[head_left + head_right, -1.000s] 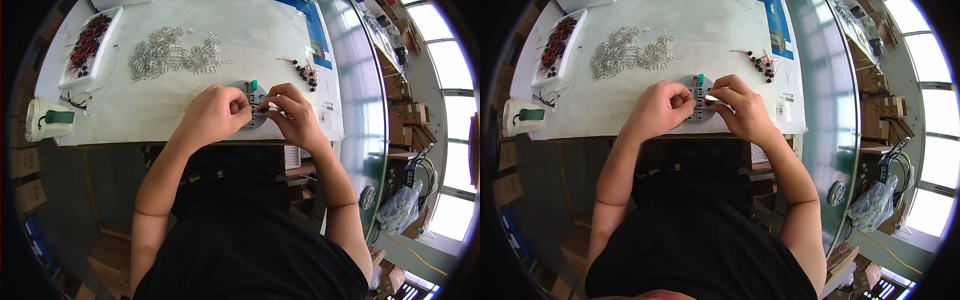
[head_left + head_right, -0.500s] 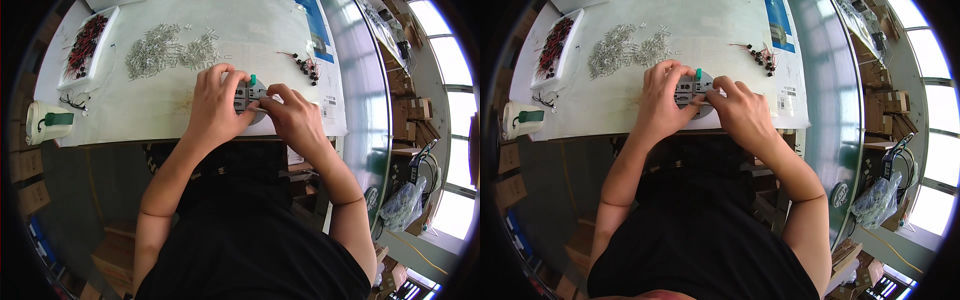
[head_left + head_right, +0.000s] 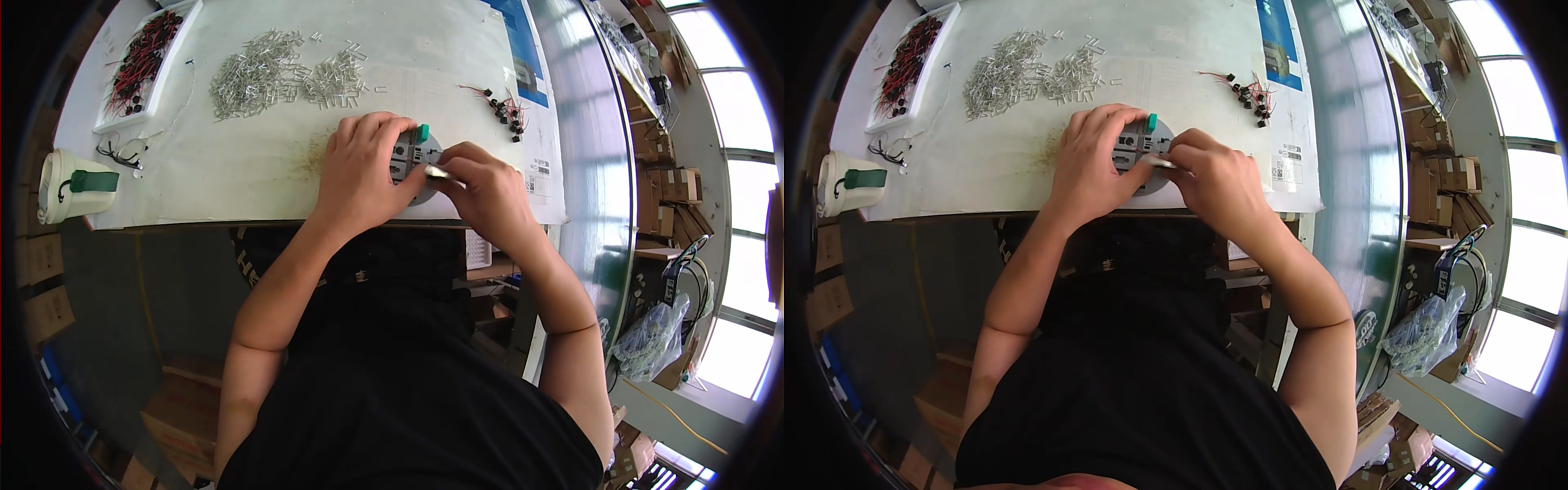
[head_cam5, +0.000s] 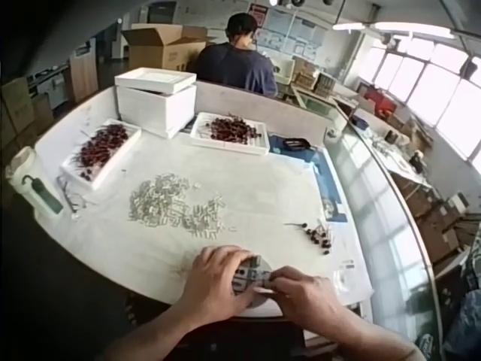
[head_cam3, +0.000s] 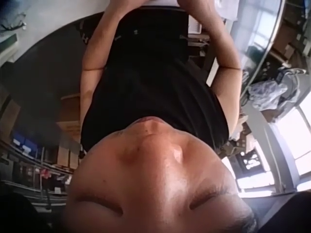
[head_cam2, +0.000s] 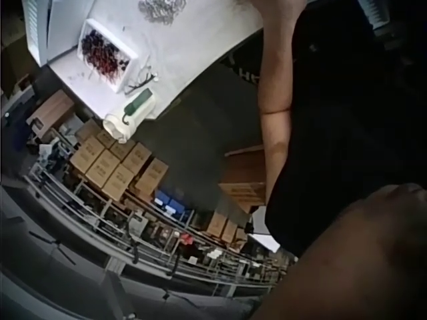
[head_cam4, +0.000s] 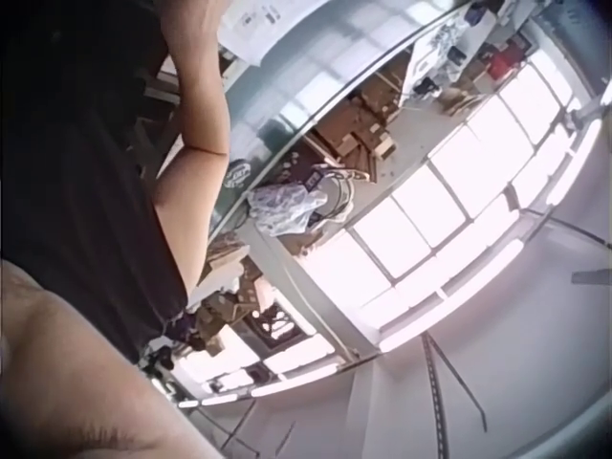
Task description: Assemble small electronic or mechanical parts onto a circular plastic base using hands and a small tool.
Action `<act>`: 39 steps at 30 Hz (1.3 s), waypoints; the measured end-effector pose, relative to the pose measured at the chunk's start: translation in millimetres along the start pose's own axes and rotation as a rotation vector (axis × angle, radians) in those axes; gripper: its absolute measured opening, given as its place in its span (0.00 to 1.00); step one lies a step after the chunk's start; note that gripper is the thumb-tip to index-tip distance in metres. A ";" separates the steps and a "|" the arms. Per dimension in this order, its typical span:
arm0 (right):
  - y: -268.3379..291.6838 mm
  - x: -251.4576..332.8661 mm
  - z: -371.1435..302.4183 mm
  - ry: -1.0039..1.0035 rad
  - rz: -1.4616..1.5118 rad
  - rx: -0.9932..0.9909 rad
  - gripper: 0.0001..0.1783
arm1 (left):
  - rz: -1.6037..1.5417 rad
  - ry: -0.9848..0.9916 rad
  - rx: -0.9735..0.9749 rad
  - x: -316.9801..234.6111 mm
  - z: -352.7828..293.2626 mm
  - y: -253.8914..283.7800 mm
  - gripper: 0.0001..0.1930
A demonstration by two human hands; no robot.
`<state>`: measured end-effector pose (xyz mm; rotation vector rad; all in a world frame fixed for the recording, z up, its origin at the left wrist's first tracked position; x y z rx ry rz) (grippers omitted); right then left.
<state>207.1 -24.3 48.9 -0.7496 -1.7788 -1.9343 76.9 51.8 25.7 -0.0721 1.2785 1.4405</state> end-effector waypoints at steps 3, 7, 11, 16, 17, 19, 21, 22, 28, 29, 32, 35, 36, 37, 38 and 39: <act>3.3 20.2 -4.8 0.171 -0.246 -0.046 0.06 | 0.021 0.011 0.013 0.4 0.4 -1.3 0.26; 3.2 4.2 2.3 0.102 -0.035 0.006 0.03 | 0.020 0.027 0.022 3.6 -1.3 -3.2 0.27; 4.4 16.6 4.6 0.181 -0.117 0.031 0.06 | 0.007 0.040 0.041 3.9 -1.2 -3.5 0.27; 0.0 31.5 3.5 0.170 -0.278 0.069 0.05 | 0.018 0.066 0.050 6.9 -2.3 -6.3 0.27; -1.1 35.3 2.2 0.168 -0.336 0.065 0.06 | 0.023 0.068 0.049 7.3 -1.8 -6.6 0.28; 0.2 35.5 2.6 0.164 -0.398 0.057 0.06 | 0.025 0.064 0.049 6.2 -1.0 -7.2 0.28; 15.5 32.9 8.8 0.187 -0.126 -0.060 0.08 | 0.052 0.069 0.053 4.8 -1.4 -7.7 0.29; 22.7 30.1 11.3 0.199 0.011 -0.117 0.12 | 0.066 0.072 0.055 4.5 -1.1 -7.7 0.29; 15.6 -2.6 20.1 0.164 1.014 -0.375 0.29 | 0.092 0.063 0.072 1.9 0.4 -8.8 0.30; 6.9 2.1 21.4 0.197 0.969 -0.356 0.32 | 0.086 0.066 0.077 2.4 -1.4 -9.1 0.30; -2.3 14.0 22.8 0.257 0.865 -0.351 0.33 | 0.080 0.065 0.084 5.5 -2.6 -9.1 0.33; -1.6 22.9 20.5 0.317 0.743 -0.378 0.33 | 0.081 0.051 0.082 3.9 -1.4 -5.8 0.38; -2.7 26.7 19.6 0.341 0.672 -0.367 0.34 | 0.101 0.025 0.088 -1.9 -2.3 -4.2 0.40; -3.9 30.4 18.4 0.365 0.600 -0.358 0.34 | 0.121 -0.003 0.094 -8.6 -2.8 -2.4 0.43; -5.0 34.0 17.1 0.389 0.528 -0.350 0.35 | 0.142 -0.033 0.098 -15.9 -1.2 0.1 0.46; -3.7 33.5 15.7 0.396 0.528 -0.357 0.35 | 0.147 -0.040 0.095 -21.8 2.6 4.8 0.46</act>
Point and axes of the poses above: each hand's wrist, its own z-axis towards the middle knuckle, its own y-axis out of the back of the hand, x = y × z, the point moved 10 cm from there along z, towards the middle knuckle, and after that the axes turned 1 degree about z, right-handed, at the moved point
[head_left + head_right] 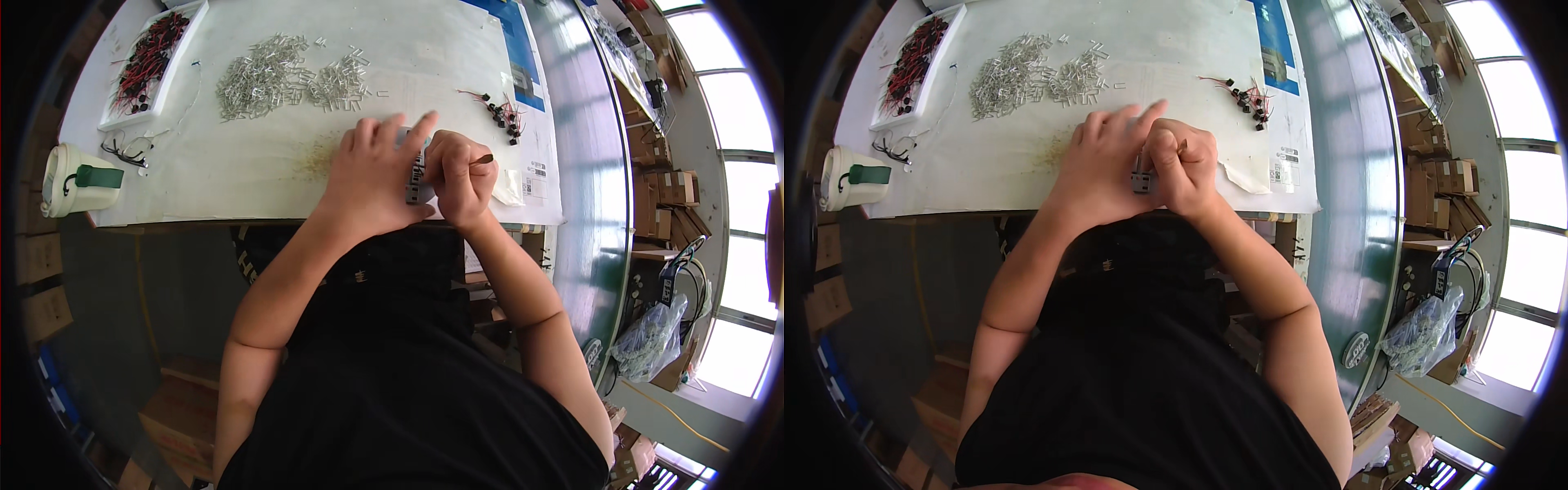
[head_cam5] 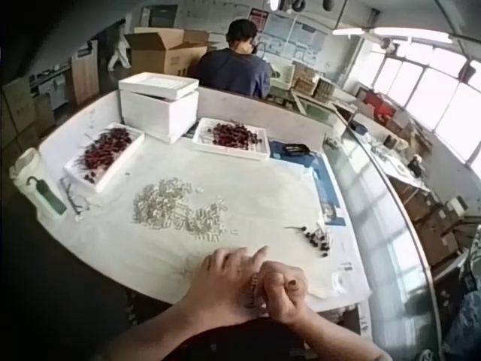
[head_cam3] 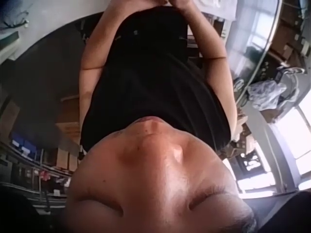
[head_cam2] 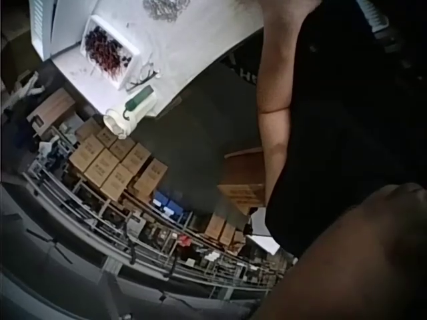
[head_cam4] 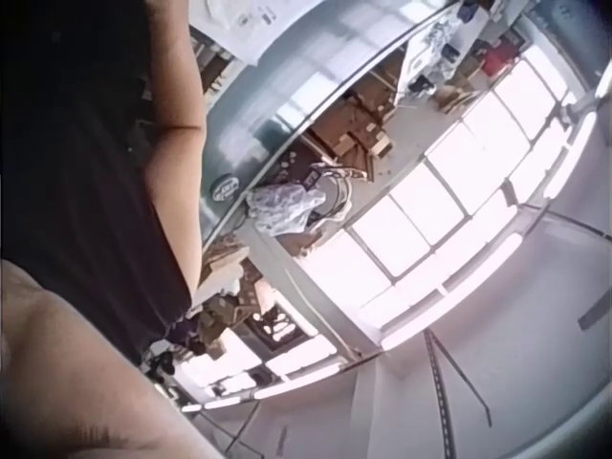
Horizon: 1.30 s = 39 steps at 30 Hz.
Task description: Assemble small electronic or mechanical parts onto a circular plastic base using hands and a small tool.
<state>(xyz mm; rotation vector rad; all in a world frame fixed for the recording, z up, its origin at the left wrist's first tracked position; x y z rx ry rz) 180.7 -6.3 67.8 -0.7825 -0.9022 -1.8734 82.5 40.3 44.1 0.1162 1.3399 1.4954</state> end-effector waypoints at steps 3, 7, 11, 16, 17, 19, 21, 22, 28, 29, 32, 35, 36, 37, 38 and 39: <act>6.1 -2.7 11.8 -0.255 0.676 -0.043 0.39 | 0.032 0.026 0.230 -6.6 10.9 -12.1 0.54; 61.7 67.9 41.4 -0.071 0.837 -0.065 0.38 | -0.571 -0.122 -0.058 -4.4 6.2 19.7 0.53; 57.6 50.9 40.7 -0.261 0.070 0.089 0.30 | -0.376 -0.127 -0.226 18.2 -15.3 23.1 0.54; 31.5 -6.2 14.3 -0.323 -0.477 0.400 0.18 | -0.266 -0.089 -0.053 27.4 -25.2 29.0 0.54; 24.1 -8.2 10.9 -0.282 -0.568 0.473 0.17 | -0.313 -0.033 -0.015 33.2 -23.8 27.3 0.55; 16.5 -10.1 5.1 -0.280 -0.598 0.494 0.16 | -0.407 0.078 0.062 44.7 -22.1 20.1 0.56; 6.9 -8.9 2.6 -0.263 -0.686 0.544 0.15 | -0.385 0.091 0.068 44.3 -18.5 16.7 0.55; 4.2 -9.6 2.4 -0.266 -0.679 0.543 0.15 | -0.369 0.099 0.069 43.9 -16.7 14.5 0.55; -8.2 -13.7 1.4 -0.264 -0.787 0.575 0.17 | -0.364 0.110 0.017 47.0 -17.1 13.3 0.54; -9.2 -15.1 0.9 -0.273 -0.795 0.579 0.16 | -0.362 0.124 0.029 47.3 -18.0 12.4 0.54; -12.8 -17.1 1.0 -0.270 -0.785 0.579 0.17 | -0.355 0.148 0.052 48.7 -18.8 10.8 0.55; -13.9 -19.7 0.5 -0.265 -0.775 0.580 0.17 | -0.339 0.143 0.038 48.9 -18.6 11.5 0.55; -14.1 -20.5 0.4 -0.260 -0.772 0.580 0.17 | -0.339 0.143 0.040 48.9 -18.2 11.2 0.55; -14.3 -20.8 0.5 -0.255 -0.769 0.581 0.17 | -0.337 0.134 0.037 48.1 -17.6 11.7 0.55; -14.0 -21.3 0.7 -0.256 -0.769 0.581 0.17 | -0.334 0.124 0.033 47.4 -17.0 12.2 0.55; -13.8 -21.3 1.1 -0.258 -0.763 0.581 0.17 | -0.331 0.115 0.028 46.8 -16.5 12.5 0.55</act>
Point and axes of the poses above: each hand's wrist, its own z-axis towards the middle knuckle, its own y-axis out of the back of the hand, x = y × z, the point moved 10 cm from there along z, towards the middle knuckle, and after that the axes turned 1 degree about z, right-handed, at the moved point
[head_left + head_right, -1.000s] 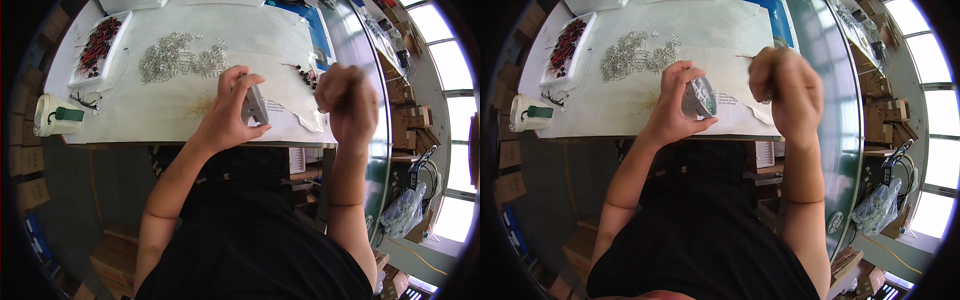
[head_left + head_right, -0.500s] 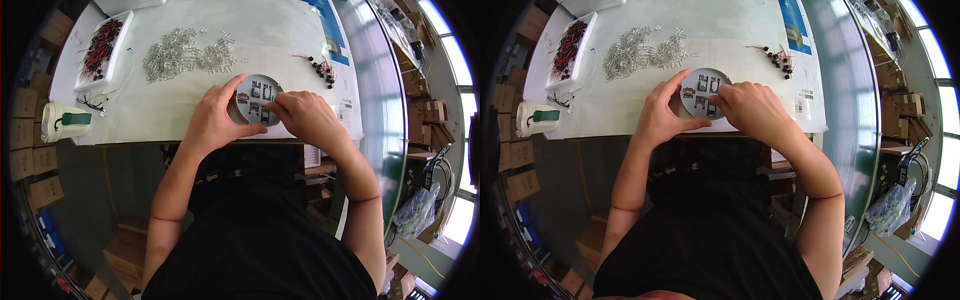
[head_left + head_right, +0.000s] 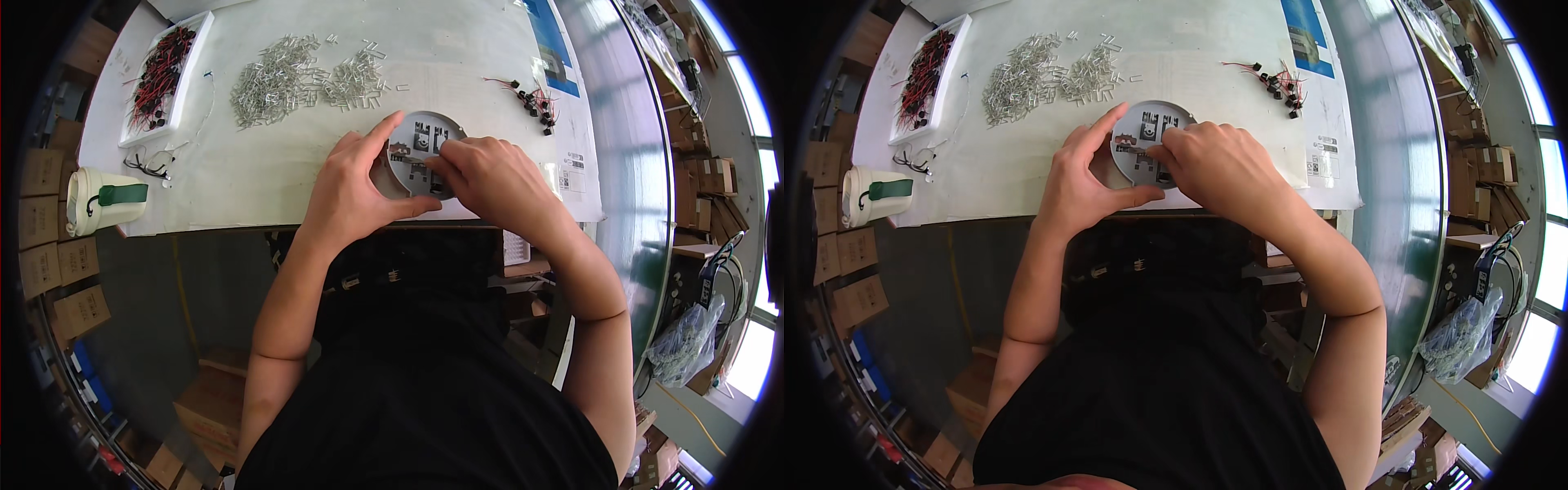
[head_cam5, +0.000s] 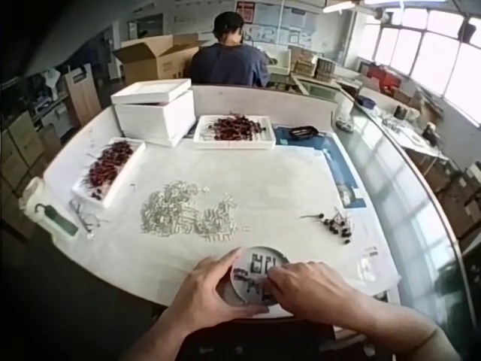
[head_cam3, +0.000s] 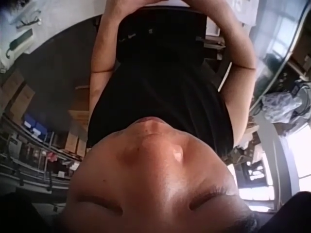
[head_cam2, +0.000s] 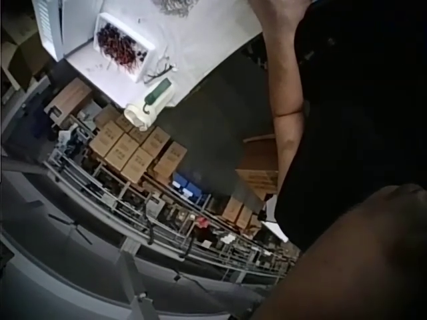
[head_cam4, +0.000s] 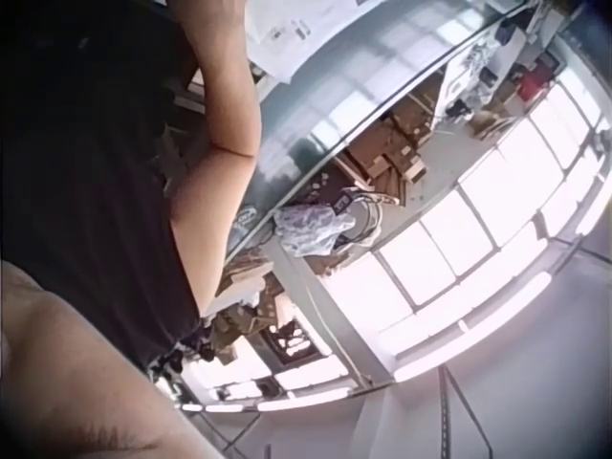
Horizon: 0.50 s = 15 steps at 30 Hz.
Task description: Assemble small electronic or mechanical parts onto a circular plastic base using hands and a small tool.
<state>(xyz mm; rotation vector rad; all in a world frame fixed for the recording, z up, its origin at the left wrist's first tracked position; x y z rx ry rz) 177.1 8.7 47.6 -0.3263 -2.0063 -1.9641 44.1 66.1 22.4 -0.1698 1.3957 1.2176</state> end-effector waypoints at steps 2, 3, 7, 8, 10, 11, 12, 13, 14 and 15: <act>0.8 0.8 0.2 0.004 0.012 0.002 0.17 | -0.003 -0.013 -0.007 -0.4 -0.3 0.2 0.55; 0.8 1.1 0.3 0.005 0.011 0.001 0.17 | -0.006 -0.026 -0.015 -1.2 -0.6 0.5 0.55; 1.2 4.5 1.5 0.017 -0.014 -0.020 0.19 | -0.007 -0.030 -0.020 -4.1 -1.5 2.3 0.55; -0.2 3.5 1.8 -0.006 -0.013 -0.003 0.19 | -0.005 -0.025 -0.018 -4.0 -1.4 1.7 0.55; -3.0 1.9 2.6 -0.051 -0.010 0.031 0.18 | -0.007 -0.033 -0.021 -4.0 -1.2 -0.9 0.55; -2.6 5.1 4.0 -0.051 -0.009 0.031 0.18 | -0.007 -0.040 -0.030 -4.7 -2.4 -0.2 0.56; -4.2 8.0 5.9 -0.057 -0.020 0.050 0.18 | -0.007 -0.046 -0.039 -5.6 -3.3 0.6 0.56; -5.6 10.6 7.6 -0.064 -0.031 0.069 0.19 | -0.006 -0.045 -0.037 -5.9 -4.0 0.5 0.56; -6.2 12.7 8.6 -0.071 -0.042 0.089 0.19 | -0.008 -0.030 -0.035 -4.8 -4.6 0.3 0.56; -3.2 15.5 9.3 -0.073 -0.040 0.089 0.19 | -0.010 -0.014 -0.033 -3.6 -5.2 0.0 0.56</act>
Point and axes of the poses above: each hand's wrist, its own z-axis towards the middle knuckle, its own y-axis out of the back of the hand, x = y × z, the point moved 10 cm from there along z, towards the middle knuckle, and after that the axes turned 1 degree about z, right-handed, at the moved point
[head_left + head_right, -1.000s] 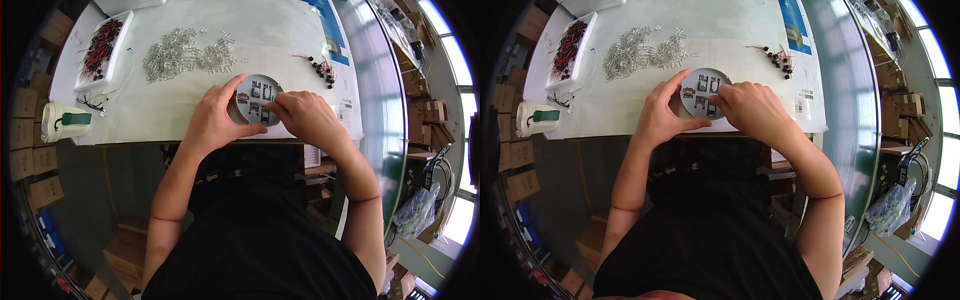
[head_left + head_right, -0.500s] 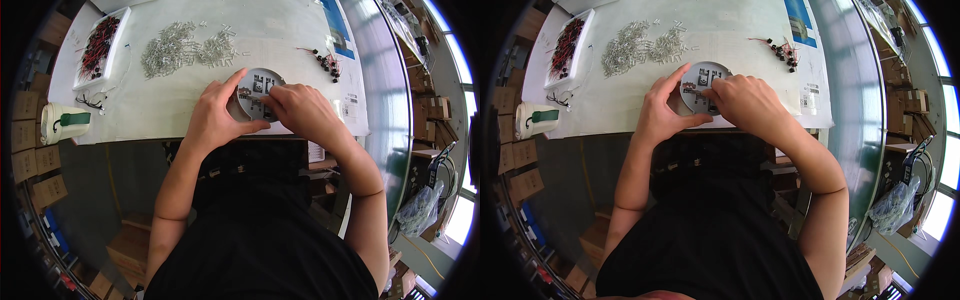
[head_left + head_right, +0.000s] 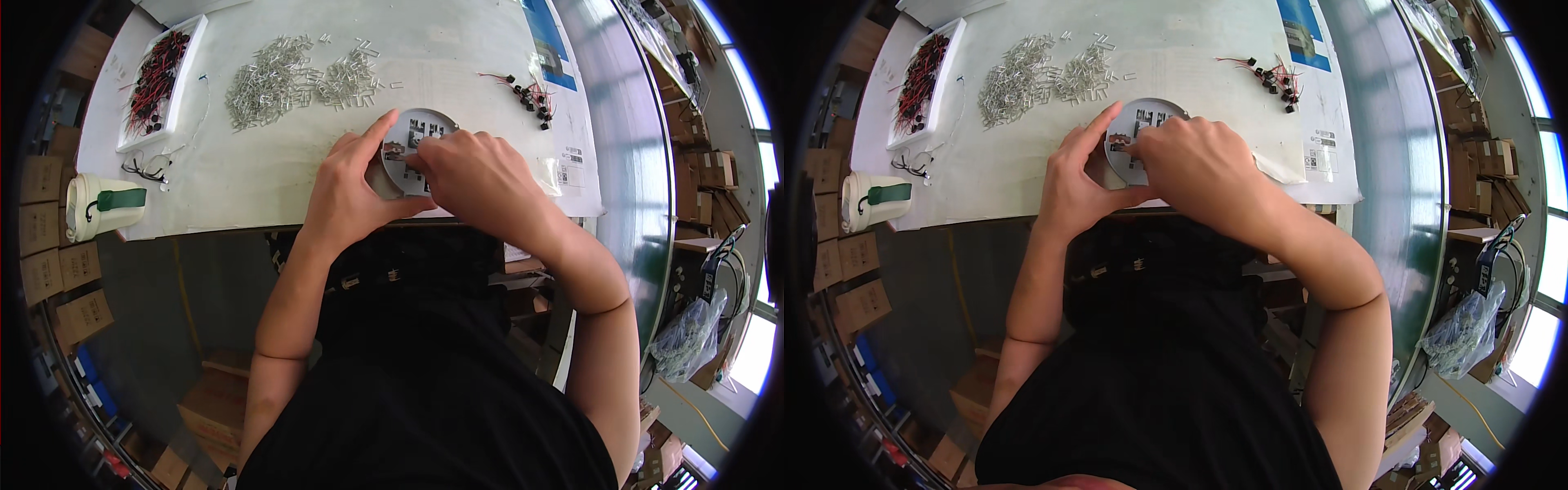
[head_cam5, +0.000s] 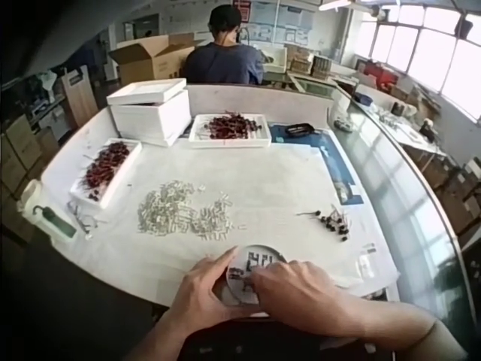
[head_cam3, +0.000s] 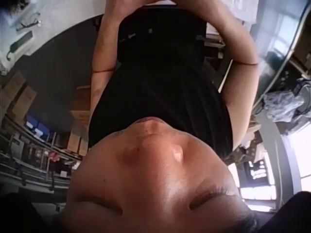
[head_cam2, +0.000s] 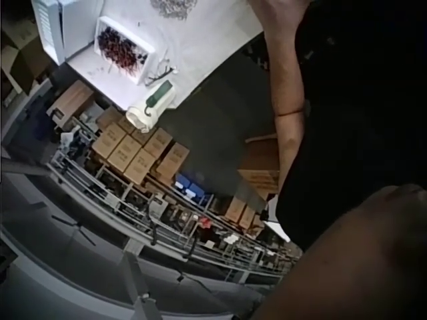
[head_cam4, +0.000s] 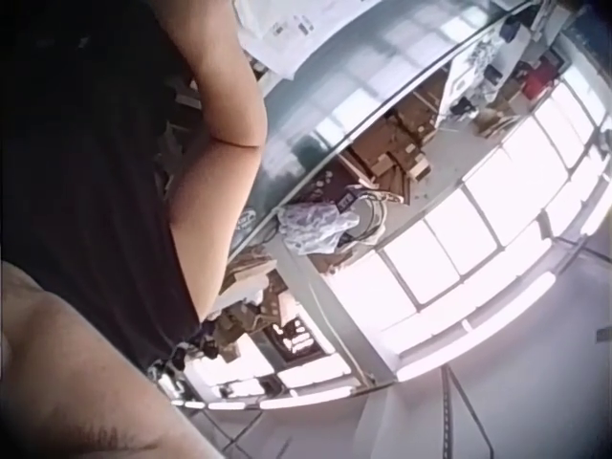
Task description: Assemble small electronic or mechanical parts onto a circular plastic base using hands and a small tool.
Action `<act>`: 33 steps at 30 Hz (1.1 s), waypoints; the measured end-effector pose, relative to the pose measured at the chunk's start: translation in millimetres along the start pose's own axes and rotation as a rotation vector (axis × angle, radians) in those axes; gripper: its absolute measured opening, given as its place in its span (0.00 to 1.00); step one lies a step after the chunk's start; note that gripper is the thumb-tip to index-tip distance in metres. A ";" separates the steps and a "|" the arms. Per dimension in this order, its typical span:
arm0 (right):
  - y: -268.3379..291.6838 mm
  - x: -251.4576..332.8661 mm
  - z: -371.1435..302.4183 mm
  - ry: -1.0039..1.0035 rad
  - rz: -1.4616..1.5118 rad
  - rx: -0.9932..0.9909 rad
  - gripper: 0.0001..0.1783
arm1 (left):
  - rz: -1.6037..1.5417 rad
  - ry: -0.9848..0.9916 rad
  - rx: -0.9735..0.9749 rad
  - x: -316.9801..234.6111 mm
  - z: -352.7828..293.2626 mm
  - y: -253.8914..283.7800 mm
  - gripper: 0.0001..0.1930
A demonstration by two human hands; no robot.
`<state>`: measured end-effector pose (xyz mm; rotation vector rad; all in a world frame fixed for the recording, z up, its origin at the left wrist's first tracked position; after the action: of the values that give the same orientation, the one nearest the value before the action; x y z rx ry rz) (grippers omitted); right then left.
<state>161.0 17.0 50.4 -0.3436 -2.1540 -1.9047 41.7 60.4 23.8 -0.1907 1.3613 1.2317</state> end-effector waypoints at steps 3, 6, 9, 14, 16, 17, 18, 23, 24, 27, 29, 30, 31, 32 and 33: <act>12.0 11.7 2.2 0.046 -0.126 0.020 0.20 | -0.013 0.017 -0.003 3.4 0.5 -0.1 0.57; 19.1 11.2 2.1 0.035 -0.141 0.031 0.20 | -0.034 0.027 -0.014 5.9 0.3 1.3 0.57; 15.1 10.1 3.9 0.038 -0.146 0.046 0.20 | -0.027 0.060 0.013 7.8 0.5 -0.8 0.57; 10.2 11.0 5.8 0.044 -0.143 0.059 0.20 | -0.064 0.076 0.019 12.0 0.2 -3.0 0.58; 11.8 11.4 5.7 0.040 -0.143 0.059 0.20 | -0.064 0.056 0.006 11.0 0.7 -1.7 0.58; 13.6 11.7 5.5 0.038 -0.131 0.058 0.20 | -0.064 0.047 -0.001 10.4 1.0 -1.0 0.58; 15.4 11.8 5.3 0.038 -0.119 0.058 0.20 | -0.064 0.047 -0.001 10.4 1.2 -0.8 0.58; 6.6 3.9 1.3 0.052 -0.112 0.063 0.21 | -0.014 0.081 0.038 10.3 0.6 -1.3 0.58; 5.6 1.9 3.4 0.054 -0.112 0.064 0.21 | -0.003 0.084 0.040 10.2 1.0 -0.2 0.58; -7.3 -12.1 12.6 -0.005 -0.016 0.200 0.19 | 0.005 0.045 0.055 7.9 0.4 2.0 0.56; -7.6 -27.5 6.7 -0.044 0.169 0.187 0.19 | 0.002 -0.027 0.074 2.7 0.4 3.7 0.51; -9.4 -39.2 2.5 -0.086 0.359 0.176 0.18 | 0.002 -0.034 0.067 4.1 -0.4 7.2 0.51; -11.4 -49.7 -2.5 -0.134 0.549 0.157 0.17 | -0.055 -0.032 0.084 6.0 -1.9 7.7 0.46; -16.5 -54.3 -9.7 -0.138 0.541 0.142 0.17 | -0.112 -0.034 0.102 7.8 -3.6 8.0 0.40; -8.0 -49.4 -17.3 -0.016 0.602 -0.009 0.16 | -0.164 -0.043 0.122 9.5 -1.5 8.1 0.34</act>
<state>205.4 -1.8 28.3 -0.8924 -1.7703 -1.5609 32.3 67.9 20.0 -0.1851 1.3516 1.0082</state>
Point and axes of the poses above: each hand's wrist, its own z-axis towards the middle knuckle, its own y-axis out of the back of the hand, x = y × z, the point moved 10 cm from there along z, towards the middle knuckle, and after that the axes turned 1 degree about z, right-handed, at the moved point
